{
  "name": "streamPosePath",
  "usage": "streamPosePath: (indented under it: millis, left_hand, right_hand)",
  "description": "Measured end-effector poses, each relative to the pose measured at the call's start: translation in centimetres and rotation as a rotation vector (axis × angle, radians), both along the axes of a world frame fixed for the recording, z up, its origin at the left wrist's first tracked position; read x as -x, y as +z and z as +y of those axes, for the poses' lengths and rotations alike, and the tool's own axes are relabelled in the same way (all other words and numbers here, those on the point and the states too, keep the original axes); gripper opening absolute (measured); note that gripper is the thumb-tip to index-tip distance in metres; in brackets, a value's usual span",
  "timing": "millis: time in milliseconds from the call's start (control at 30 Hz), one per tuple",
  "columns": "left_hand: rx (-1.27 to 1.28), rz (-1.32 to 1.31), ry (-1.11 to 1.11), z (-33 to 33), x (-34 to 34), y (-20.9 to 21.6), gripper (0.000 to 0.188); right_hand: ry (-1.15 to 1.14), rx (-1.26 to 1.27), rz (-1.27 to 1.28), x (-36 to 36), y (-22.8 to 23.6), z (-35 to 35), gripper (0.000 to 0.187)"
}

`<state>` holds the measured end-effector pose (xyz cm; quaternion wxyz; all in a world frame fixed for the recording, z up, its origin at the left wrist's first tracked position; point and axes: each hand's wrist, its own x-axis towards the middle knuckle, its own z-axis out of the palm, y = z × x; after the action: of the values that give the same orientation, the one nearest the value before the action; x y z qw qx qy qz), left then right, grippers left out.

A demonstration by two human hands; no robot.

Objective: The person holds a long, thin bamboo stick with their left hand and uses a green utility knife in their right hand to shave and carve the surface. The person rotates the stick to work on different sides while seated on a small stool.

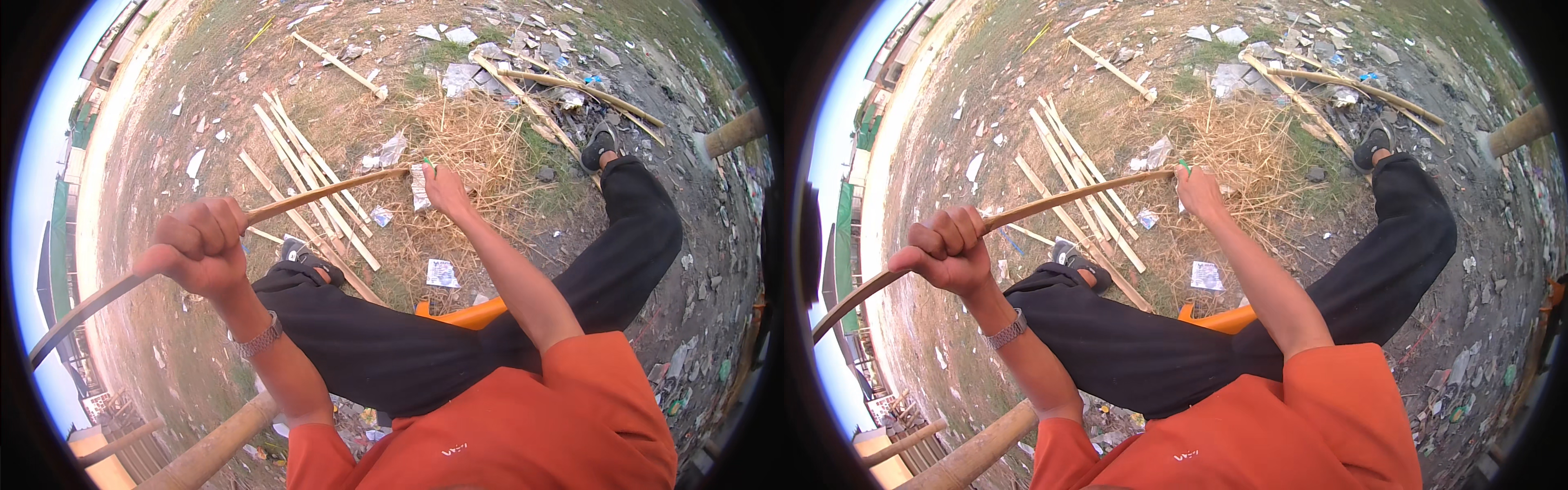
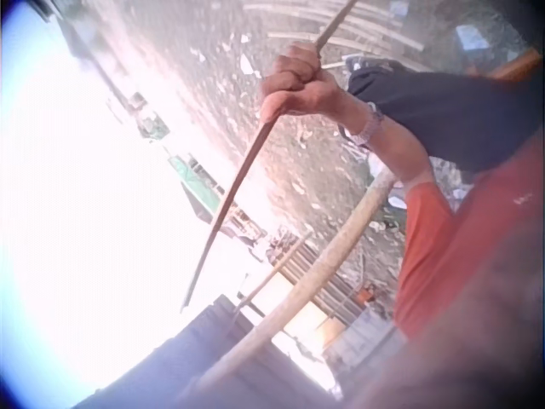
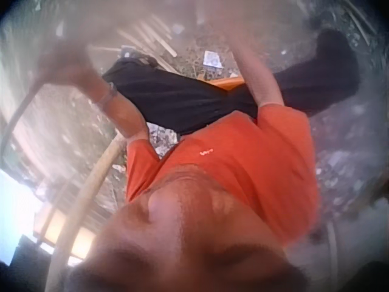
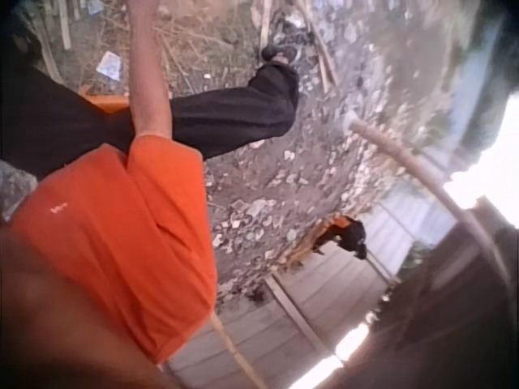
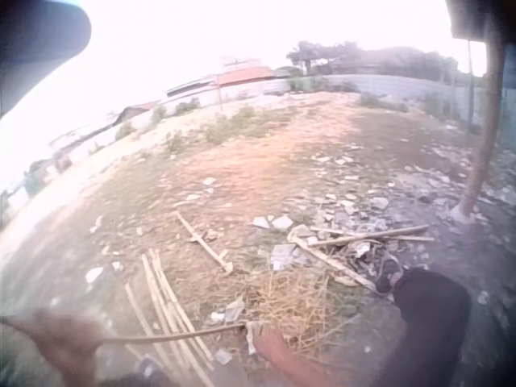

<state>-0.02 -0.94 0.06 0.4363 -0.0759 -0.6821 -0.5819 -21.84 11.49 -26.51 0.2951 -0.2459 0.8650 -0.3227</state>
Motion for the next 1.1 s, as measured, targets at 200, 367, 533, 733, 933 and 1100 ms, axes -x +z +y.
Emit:
streamPosePath:
  millis: [200,367,533,733,933,1100]
  left_hand:
    - [-0.035,-0.014,-0.02,0.2,0.1,0.2,0.055]
    - [-0.01,-0.022,0.038,0.4,-0.5,0.2,0.055]
    - [-0.032,-0.046,0.082,1.0,-0.4,0.0,0.057]
    - [-0.018,-0.051,0.056,0.8,-0.2,0.3,0.057]
    - [-0.01,-0.055,0.096,1.4,-0.3,0.3,0.057]
    - [-0.024,-0.045,0.118,1.7,-0.1,0.0,0.057]
  right_hand:
    - [0.185,0.032,-0.017,-4.8,-1.6,-0.8,0.052]
    - [0.09,-0.129,0.041,-4.3,-7.4,1.6,0.051]
    - [0.019,0.104,-0.004,-5.7,-3.6,-0.8,0.055]
    - [0.058,-0.035,-0.147,-5.4,-2.1,-1.8,0.056]
    - [-0.037,0.253,-0.494,-7.1,5.0,-0.2,0.054]
    - [0.155,0.652,-0.302,-10.8,14.2,2.3,0.05]
